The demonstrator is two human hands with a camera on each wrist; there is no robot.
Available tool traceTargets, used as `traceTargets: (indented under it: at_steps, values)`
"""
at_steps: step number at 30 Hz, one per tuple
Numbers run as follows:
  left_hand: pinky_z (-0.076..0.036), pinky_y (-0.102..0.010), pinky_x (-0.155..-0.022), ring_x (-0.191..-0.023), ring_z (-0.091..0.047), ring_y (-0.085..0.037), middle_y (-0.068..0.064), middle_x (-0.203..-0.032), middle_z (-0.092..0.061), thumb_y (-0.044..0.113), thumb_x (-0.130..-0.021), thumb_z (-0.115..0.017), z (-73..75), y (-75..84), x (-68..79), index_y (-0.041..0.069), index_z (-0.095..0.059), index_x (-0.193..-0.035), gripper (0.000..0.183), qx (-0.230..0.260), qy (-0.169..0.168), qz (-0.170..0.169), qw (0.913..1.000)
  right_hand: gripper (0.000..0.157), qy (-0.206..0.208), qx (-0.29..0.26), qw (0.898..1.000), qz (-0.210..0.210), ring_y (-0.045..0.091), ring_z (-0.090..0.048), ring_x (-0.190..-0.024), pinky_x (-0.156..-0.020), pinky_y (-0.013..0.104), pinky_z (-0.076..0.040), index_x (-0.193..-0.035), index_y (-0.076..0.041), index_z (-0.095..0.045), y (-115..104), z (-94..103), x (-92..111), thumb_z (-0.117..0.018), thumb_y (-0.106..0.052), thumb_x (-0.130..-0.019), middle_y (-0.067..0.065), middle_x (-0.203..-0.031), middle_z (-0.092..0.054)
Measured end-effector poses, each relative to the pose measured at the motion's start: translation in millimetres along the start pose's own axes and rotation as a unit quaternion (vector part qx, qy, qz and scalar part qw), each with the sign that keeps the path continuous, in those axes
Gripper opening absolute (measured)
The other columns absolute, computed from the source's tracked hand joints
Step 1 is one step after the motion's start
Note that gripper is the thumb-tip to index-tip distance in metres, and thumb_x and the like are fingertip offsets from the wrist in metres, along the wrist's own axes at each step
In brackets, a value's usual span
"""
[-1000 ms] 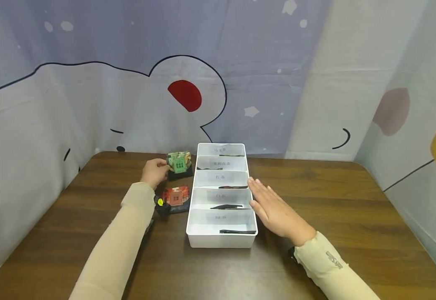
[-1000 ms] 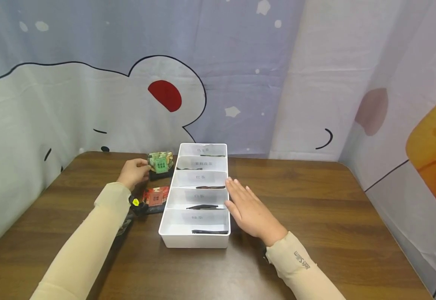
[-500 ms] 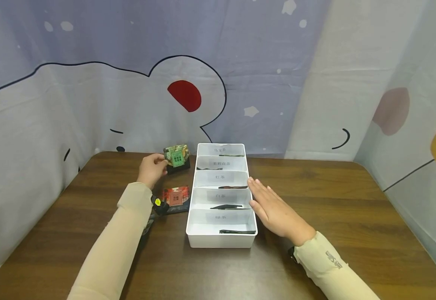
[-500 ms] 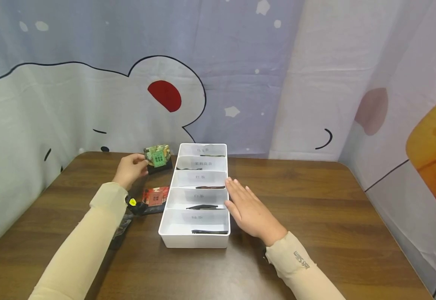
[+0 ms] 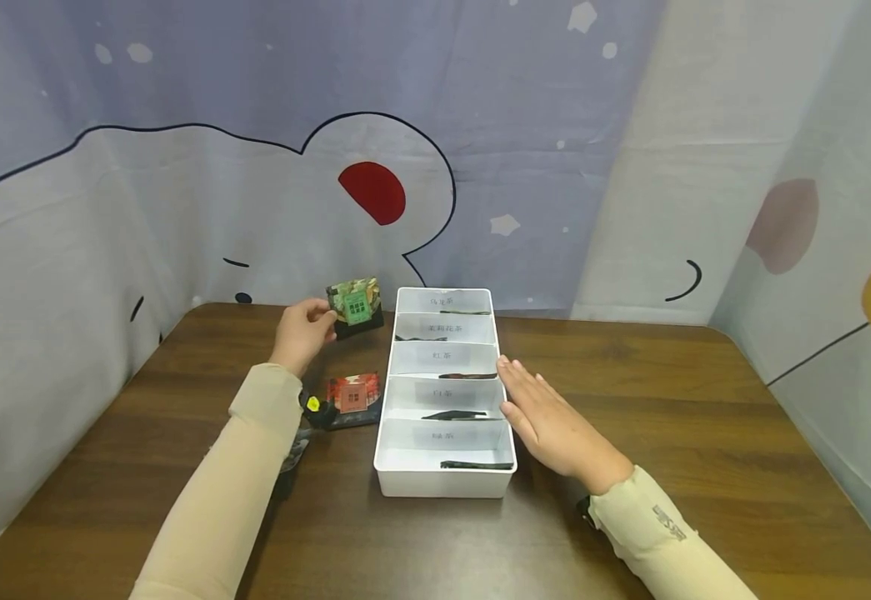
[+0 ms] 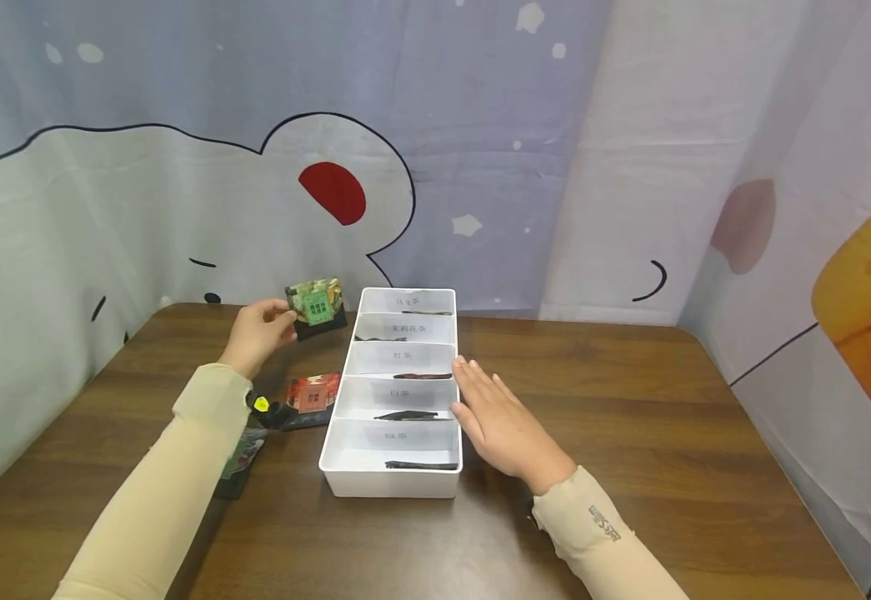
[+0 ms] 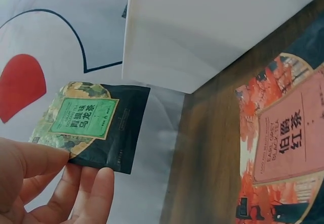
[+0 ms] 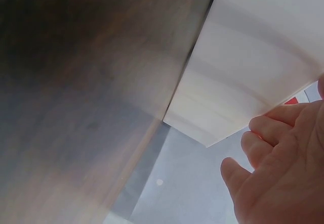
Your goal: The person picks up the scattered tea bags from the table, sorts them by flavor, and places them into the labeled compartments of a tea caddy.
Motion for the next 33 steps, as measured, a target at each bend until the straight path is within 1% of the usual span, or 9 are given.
traceTargets:
  at_steps: [4, 7, 9, 10, 15, 20, 25, 29, 33]
  values:
    - [-0.058, -0.042, -0.089, -0.087, -0.066, -0.022, -0.022, -0.116, -0.064, 0.012, -0.106, -0.05, -0.7, 8.1, 0.2, -0.004, -0.056, -0.135, 0.033, -0.009, 0.01, -0.014, 0.9998, 0.059, 0.001, -0.002, 1.0, 0.001, 0.033, -0.02, -0.153, -0.123, 0.054, -0.02, -0.16, 0.0, -0.022, 0.2, 0.2, 0.9, -0.035, -0.031, -0.112, 0.013, -0.166, -0.022]
    - [-0.058, -0.036, -0.082, -0.091, -0.068, -0.027, -0.023, -0.12, -0.065, 0.013, -0.106, -0.05, -1.5, 15.0, -0.9, -0.003, -0.056, -0.134, 0.033, -0.02, 0.021, -0.031, 0.9991, 0.059, 0.001, -0.002, 1.0, 0.0, 0.034, -0.02, -0.153, -0.122, 0.054, -0.02, -0.16, 0.0, -0.022, 0.6, 0.1, 1.4, -0.035, -0.031, -0.112, 0.013, -0.166, -0.022]
    - [-0.057, -0.034, -0.08, -0.095, -0.068, -0.031, -0.022, -0.121, -0.065, 0.014, -0.107, -0.049, -2.8, 19.9, -1.6, -0.002, -0.056, -0.134, 0.032, -0.026, 0.025, -0.041, 0.9985, 0.059, 0.0, -0.001, 1.0, -0.001, 0.033, -0.019, -0.153, -0.123, 0.054, -0.02, -0.16, 0.0, -0.021, 1.2, -0.1, 1.7, -0.035, -0.031, -0.112, 0.012, -0.166, -0.021]
    - [-0.057, -0.034, -0.079, -0.095, -0.068, -0.031, -0.022, -0.121, -0.065, 0.014, -0.107, -0.049, -3.6, 22.5, -2.0, -0.002, -0.056, -0.134, 0.032, -0.028, 0.027, -0.045, 0.9982, 0.059, 0.0, -0.001, 1.0, -0.002, 0.033, -0.019, -0.153, -0.123, 0.054, -0.02, -0.16, 0.0, -0.021, 1.4, -0.2, 1.8, -0.035, -0.031, -0.112, 0.012, -0.167, -0.021]
    - [-0.058, -0.037, -0.082, -0.095, -0.069, -0.032, -0.023, -0.12, -0.065, 0.013, -0.106, -0.05, -8.2, 36.3, -4.9, -0.003, -0.058, -0.131, 0.031, -0.027, 0.032, -0.073, 0.9965, 0.059, 0.002, 0.0, 1.0, -0.002, 0.034, -0.02, -0.153, -0.122, 0.054, -0.02, -0.16, 0.0, -0.021, 2.2, 0.0, 1.9, -0.035, -0.032, -0.112, 0.012, -0.167, -0.021]
    - [-0.057, -0.039, -0.082, -0.097, -0.07, -0.035, -0.023, -0.119, -0.066, 0.012, -0.105, -0.053, -16.4, 51.5, -7.1, -0.004, -0.061, -0.128, 0.029, -0.018, 0.027, -0.106, 0.9939, 0.059, 0.001, -0.003, 1.0, -0.003, 0.033, -0.02, -0.153, -0.123, 0.054, -0.02, -0.16, -0.001, -0.021, 3.0, -0.4, 1.7, -0.035, -0.033, -0.112, 0.011, -0.167, -0.021]
    - [-0.055, -0.041, -0.081, -0.098, -0.067, -0.033, -0.02, -0.114, -0.068, 0.013, -0.104, -0.058, -27.4, 68.1, -9.4, -0.002, -0.065, -0.122, 0.024, -0.026, 0.027, -0.149, 0.9881, 0.059, 0.0, -0.002, 1.0, -0.003, 0.03, -0.018, -0.154, -0.123, 0.053, -0.02, -0.16, -0.001, -0.021, 3.3, -0.9, 0.8, -0.035, -0.032, -0.112, 0.012, -0.167, -0.021]
    - [-0.055, -0.043, -0.087, -0.102, -0.066, -0.032, -0.019, -0.114, -0.068, 0.011, -0.103, -0.06, -36.2, 78.2, -11.7, -0.001, -0.067, -0.12, 0.022, -0.026, 0.024, -0.18, 0.9831, 0.06, -0.001, -0.002, 1.0, -0.001, 0.031, -0.019, -0.154, -0.122, 0.054, -0.02, -0.16, 0.0, -0.021, 2.3, -0.8, 0.0, -0.035, -0.032, -0.112, 0.012, -0.167, -0.021]
    - [-0.054, -0.044, -0.093, -0.106, -0.065, -0.032, -0.018, -0.114, -0.069, 0.011, -0.102, -0.061, -45.1, 86.4, -14.2, 0.0, -0.066, -0.12, 0.022, -0.03, 0.013, -0.199, 0.9794, 0.059, -0.001, -0.003, 1.0, 0.001, 0.033, -0.02, -0.153, -0.122, 0.054, -0.02, -0.16, 0.0, -0.021, 1.3, -0.6, -1.0, -0.036, -0.031, -0.111, 0.012, -0.167, -0.021]
Point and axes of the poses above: each hand's wrist, its own x-axis away from the middle knuckle, its own z-axis out of the back of the hand, y = z × x, the point moved 7 cm from there along -x, towards the middle knuckle
